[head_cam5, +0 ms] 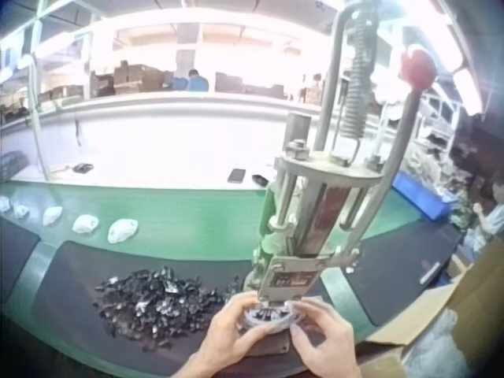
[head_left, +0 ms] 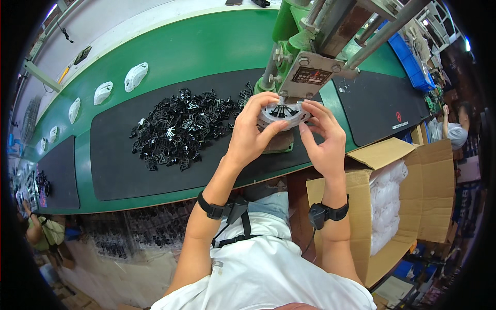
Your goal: Assembling computer mouse components using a manual press machine.
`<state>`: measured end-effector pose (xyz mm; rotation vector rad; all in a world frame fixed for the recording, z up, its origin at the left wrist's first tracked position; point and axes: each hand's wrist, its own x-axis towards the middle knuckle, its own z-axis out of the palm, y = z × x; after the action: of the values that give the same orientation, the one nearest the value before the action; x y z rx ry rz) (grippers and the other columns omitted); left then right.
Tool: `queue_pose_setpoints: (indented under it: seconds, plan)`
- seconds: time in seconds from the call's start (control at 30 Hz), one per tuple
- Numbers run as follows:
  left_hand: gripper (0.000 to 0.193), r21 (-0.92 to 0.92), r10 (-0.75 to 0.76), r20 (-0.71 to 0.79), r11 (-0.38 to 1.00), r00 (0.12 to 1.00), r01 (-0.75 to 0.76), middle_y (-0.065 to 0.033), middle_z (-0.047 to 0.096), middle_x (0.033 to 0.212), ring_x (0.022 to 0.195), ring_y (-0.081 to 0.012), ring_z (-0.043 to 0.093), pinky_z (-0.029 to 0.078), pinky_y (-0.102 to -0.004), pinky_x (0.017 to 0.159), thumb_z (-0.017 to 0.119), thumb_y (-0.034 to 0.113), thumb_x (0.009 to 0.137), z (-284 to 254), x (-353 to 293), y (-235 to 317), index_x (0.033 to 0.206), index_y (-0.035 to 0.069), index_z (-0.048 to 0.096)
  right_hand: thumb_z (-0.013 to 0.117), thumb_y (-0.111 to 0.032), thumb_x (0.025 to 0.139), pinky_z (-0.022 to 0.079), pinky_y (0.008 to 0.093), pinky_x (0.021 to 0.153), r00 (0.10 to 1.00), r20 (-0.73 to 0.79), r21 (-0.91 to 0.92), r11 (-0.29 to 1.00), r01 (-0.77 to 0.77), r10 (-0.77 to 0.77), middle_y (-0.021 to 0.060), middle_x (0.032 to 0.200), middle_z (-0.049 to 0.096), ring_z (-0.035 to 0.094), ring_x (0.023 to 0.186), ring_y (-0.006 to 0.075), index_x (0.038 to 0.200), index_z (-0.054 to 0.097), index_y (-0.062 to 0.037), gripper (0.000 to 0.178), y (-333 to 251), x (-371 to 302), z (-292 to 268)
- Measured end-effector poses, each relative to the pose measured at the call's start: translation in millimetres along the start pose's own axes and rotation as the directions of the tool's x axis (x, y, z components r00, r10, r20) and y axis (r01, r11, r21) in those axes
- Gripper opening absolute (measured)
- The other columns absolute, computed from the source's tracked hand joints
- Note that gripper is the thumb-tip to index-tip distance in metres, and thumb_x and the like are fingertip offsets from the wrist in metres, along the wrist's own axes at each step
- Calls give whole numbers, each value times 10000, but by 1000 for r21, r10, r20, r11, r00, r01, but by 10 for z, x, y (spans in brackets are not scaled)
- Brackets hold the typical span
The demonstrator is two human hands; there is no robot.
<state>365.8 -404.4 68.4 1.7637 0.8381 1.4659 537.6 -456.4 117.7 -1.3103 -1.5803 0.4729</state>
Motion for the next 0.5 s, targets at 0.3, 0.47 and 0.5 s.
queue_pose_setpoints:
  seconds: [0.3, 0.47, 0.5]
  plan:
    - [483, -193, -158, 81, 966, 984, 171, -137, 555, 1222, 1075, -185, 574, 480, -319, 925, 776, 81, 809, 27, -24, -54, 1157, -1, 452, 635, -45, 888, 536, 265, 686, 915, -376, -203, 977, 70, -144, 93, 1118, 673, 660, 836, 128, 1189, 623, -3, 304, -369, 324, -500]
    - [484, -314, -154, 41, 936, 987, 159, -155, 591, 1181, 1026, -198, 604, 503, -328, 891, 782, 98, 804, 30, -37, -79, 1108, -2, 419, 570, -34, 908, 409, 361, 1046, 901, -293, 204, 900, 384, -318, 185, 1254, 593, 592, 1155, 270, 1324, 485, 98, 444, -802, 1024, -648]
    - [486, -280, -134, 37, 950, 990, 139, -160, 585, 1192, 1034, -197, 603, 509, -325, 890, 782, 98, 807, 30, -47, -87, 1106, -2, 412, 574, -76, 873, 413, 329, 1009, 913, -233, 326, 858, 397, -334, 166, 1213, 592, 581, 1123, 236, 1346, 456, 92, 516, -952, 1065, -605]
